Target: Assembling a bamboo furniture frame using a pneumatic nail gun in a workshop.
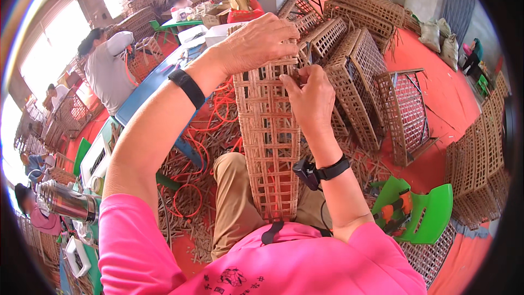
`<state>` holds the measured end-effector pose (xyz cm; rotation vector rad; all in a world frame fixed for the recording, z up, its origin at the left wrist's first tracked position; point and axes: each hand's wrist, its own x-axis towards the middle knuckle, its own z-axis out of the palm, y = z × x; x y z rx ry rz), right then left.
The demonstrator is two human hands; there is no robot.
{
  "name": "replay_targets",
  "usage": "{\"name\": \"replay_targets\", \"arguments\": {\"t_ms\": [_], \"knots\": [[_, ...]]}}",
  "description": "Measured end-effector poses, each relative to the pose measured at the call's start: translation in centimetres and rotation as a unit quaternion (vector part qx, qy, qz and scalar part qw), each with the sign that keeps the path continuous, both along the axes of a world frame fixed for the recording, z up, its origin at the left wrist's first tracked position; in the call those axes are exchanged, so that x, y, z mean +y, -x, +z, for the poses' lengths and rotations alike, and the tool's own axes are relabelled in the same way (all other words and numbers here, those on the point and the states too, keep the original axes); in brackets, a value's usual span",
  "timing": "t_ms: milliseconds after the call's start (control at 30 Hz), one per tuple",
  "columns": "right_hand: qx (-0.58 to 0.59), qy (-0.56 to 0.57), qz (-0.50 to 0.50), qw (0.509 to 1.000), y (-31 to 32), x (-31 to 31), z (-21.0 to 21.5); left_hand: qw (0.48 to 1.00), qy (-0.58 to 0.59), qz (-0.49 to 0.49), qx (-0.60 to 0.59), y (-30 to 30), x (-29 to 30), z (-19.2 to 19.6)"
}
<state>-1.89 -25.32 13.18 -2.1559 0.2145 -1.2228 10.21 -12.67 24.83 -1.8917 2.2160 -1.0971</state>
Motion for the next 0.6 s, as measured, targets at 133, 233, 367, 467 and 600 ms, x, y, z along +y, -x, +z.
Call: {"name": "replay_targets", "arguments": {"t_ms": [133,233,367,467,600], "knots": [[0.003,0.032,-0.047,0.998,-0.2,0.4,0.2,0.999,0.022,-0.025,-0.019,-1.0,-0.4,-0.7],[0.004,0.053,-0.060,0.997,-0.4,0.5,0.5,0.998,0.045,-0.038,-0.034,-1.5,-0.4,-1.0],[0.004,0.102,-0.085,0.991,-0.5,0.3,0.6,0.998,0.030,-0.048,-0.021,-1.4,-0.8,-0.7],[-0.005,0.122,-0.096,0.988,-0.6,0.4,0.9,0.998,0.030,-0.050,-0.035,-1.3,-1.0,-0.3],[0.016,0.147,-0.111,0.983,-0.3,0.4,1.3,0.998,0.011,-0.043,-0.051,-1.2,-1.5,-0.3]]}}
